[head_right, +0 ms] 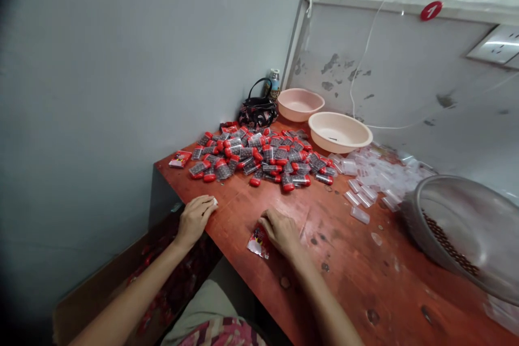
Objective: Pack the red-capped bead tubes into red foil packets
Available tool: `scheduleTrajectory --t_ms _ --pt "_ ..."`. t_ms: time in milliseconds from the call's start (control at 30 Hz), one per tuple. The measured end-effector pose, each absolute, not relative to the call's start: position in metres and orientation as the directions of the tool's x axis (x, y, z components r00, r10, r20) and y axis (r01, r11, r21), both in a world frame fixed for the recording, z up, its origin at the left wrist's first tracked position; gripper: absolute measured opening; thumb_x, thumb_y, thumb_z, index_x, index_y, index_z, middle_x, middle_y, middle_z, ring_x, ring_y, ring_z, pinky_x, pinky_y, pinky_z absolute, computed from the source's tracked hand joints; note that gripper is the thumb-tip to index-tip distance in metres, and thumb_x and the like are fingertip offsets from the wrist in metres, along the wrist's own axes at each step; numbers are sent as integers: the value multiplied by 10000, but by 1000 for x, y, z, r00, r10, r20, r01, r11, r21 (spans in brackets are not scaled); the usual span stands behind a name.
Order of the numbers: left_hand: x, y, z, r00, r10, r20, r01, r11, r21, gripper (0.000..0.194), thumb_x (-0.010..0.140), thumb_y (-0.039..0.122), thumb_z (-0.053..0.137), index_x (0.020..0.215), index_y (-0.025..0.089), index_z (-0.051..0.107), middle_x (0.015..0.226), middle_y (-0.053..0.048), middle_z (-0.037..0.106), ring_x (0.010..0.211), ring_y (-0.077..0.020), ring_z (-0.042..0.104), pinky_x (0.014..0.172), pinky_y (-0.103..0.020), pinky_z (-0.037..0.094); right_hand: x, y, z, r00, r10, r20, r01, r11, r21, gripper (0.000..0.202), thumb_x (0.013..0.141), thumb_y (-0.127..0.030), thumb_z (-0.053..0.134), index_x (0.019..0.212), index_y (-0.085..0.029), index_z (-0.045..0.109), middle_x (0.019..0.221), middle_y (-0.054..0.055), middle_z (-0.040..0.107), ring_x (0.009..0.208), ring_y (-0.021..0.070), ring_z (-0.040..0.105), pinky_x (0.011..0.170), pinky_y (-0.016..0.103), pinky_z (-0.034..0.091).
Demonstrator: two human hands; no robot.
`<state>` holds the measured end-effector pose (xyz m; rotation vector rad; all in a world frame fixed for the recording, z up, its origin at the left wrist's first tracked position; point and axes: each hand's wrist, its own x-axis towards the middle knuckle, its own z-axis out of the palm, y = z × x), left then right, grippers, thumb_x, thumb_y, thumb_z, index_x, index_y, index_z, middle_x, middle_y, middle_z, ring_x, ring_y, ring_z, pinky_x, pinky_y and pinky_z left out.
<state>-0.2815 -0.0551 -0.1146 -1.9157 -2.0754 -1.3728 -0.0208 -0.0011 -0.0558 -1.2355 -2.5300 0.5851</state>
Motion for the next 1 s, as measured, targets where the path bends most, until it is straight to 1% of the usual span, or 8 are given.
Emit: scheduleTrajectory --t_ms 100,200,433,667,767,867,933,1000 --pt "-294 -41 -99 -318 756 572 786 -127 606 173 741 340 588 866 246 663 1037 -83 630 1016 -256 530 911 -414 374 -14 -14 -55 -568 813 127 646 536 -543 186 887 -300 395 860 -212 556 805 35 637 735 166 598 649 259 415" --pt "-321 -17 -78 -363 729 581 830 -31 557 335 772 382 539 1054 214 604 1125 -107 584 1075 -262 488 949 -400 333 -9 -26 -51 -521 836 173 609 506 -611 165 886 -291 404 844 -223 548 807 34 631 724 168 595 646 268 430" --pt "-352 15 -57 -372 816 442 922 269 279 377 839 319 406 1151 152 536 1205 -157 510 1101 -319 434 886 -449 356 -4 -51 -55 -509 843 174 571 482 -664 124 876 -270 429 880 -229 546 813 31 631 704 169 596 608 266 433" --pt "-368 25 -64 -351 904 244 925 294 242 493 822 399 415 1217 110 472 1092 -190 579 1038 -340 488 818 -454 401 10 -63 -63 -436 886 159 536 397 -745 141 865 -282 451 846 -210 571 781 18 631 677 146 584 618 236 430" --pt "-365 23 -64 -351 871 344 910 231 344 447 802 356 477 1172 110 528 1037 -170 599 1012 -308 513 851 -414 395 6 -65 -61 -386 911 146 498 339 -798 147 847 -291 481 811 -200 591 749 16 630 656 146 574 611 238 428" --pt "-324 11 -59 -418 778 469 809 85 581 448 773 335 542 1173 133 538 1036 -132 601 964 -253 548 874 -362 398 -12 -63 -55 -279 957 84 357 184 -916 150 825 -315 512 823 -197 605 767 19 632 694 155 581 640 250 447" --pt "-273 -6 -54 -469 780 414 636 -26 771 482 747 364 579 1183 165 531 1015 -98 621 897 -225 583 842 -343 431 -28 -57 -52 -228 974 9 142 42 -989 193 810 -340 529 935 -208 597 894 31 637 793 164 594 691 264 468" --pt "-218 -28 -47 -411 880 239 344 -93 934 519 765 370 559 1229 150 481 994 -94 647 854 -207 615 781 -314 475 -42 -48 -50 -225 974 -39 -90 -61 -994 280 793 -362 549 1038 -227 567 1063 42 604 924 175 578 754 282 475"
